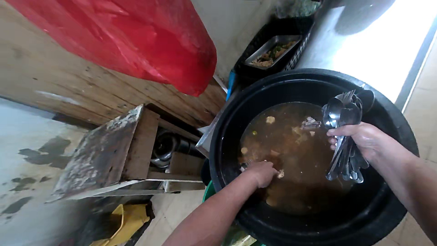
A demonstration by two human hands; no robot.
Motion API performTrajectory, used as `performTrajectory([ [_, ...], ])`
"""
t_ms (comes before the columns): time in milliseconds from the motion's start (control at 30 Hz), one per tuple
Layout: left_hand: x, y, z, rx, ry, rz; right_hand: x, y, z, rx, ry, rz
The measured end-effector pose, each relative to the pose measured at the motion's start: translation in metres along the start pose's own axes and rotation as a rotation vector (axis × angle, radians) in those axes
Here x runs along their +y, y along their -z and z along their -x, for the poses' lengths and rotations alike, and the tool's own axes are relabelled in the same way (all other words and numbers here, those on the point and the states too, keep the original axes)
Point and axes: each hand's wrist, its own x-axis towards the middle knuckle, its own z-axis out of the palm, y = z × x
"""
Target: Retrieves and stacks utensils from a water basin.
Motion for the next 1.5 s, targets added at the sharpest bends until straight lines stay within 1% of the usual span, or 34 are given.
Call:
performTrajectory([
  [100,-0.005,-0.010,-0.002,-0.005,-0.057,-0.108,0.002,0.001,-0.001,-0.019,0.001,-0.001],
  [200,-0.007,-0.004,0.000,-0.003,-0.061,-0.076,0.002,0.002,0.000,-0.018,0.005,0.000],
  [300,0.003,0.020,0.003,0.145,-0.066,0.054,0.002,0.002,0.000,-0.010,0.012,-0.007],
  [400,0.016,0.037,-0.022,0.299,-0.068,0.130,0.002,0.003,-0.002,-0.029,0.006,-0.017],
  [500,0.026,0.037,-0.056,0.313,-0.069,0.108,0.002,0.003,-0.001,-0.037,-0.002,-0.002],
  [567,0.026,0.035,-0.067,0.325,-0.105,0.072,0.001,0.002,0.001,-0.016,-0.005,0.009],
  [633,0.017,0.043,-0.063,0.396,-0.188,0.119,0.001,0.003,0.000,-0.001,-0.018,0.007],
  [733,0.011,0.080,-0.033,0.436,-0.275,0.331,0.002,0.003,0.000,-0.010,-0.031,-0.020],
  [833,0.026,0.117,0.003,0.471,-0.273,0.534,0.001,0.001,0.000,-0.006,-0.044,-0.027],
  [900,0.040,0.129,0.012,0.557,-0.295,0.635,0.000,0.000,0.002,0.002,-0.051,-0.021],
  [1000,0.062,0.133,0.007,0.748,-0.339,0.772,0.002,0.000,0.003,-0.022,-0.045,0.017],
  [1067,0.067,0.132,-0.006,0.859,-0.331,0.747,0.004,0.003,0.004,-0.076,-0.055,0.021],
  [1133,0.066,0.131,-0.014,0.893,-0.289,0.696,0.004,0.004,0.003,-0.132,-0.074,0.004],
  [1267,0.064,0.132,-0.010,0.855,-0.181,0.617,0.007,0.006,0.002,-0.273,-0.077,0.049],
  [1333,0.064,0.129,-0.004,0.829,-0.187,0.617,0.007,0.004,0.004,-0.303,-0.075,0.120],
  [1400,0.060,0.119,0.006,0.767,-0.182,0.602,0.008,0.005,0.003,-0.287,-0.067,0.146],
  [1433,0.056,0.111,0.012,0.696,-0.155,0.553,0.008,0.005,0.003,-0.249,-0.060,0.139],
  [1500,0.048,0.084,0.023,0.428,-0.048,0.350,0.006,0.006,0.003,-0.153,-0.049,0.096],
])
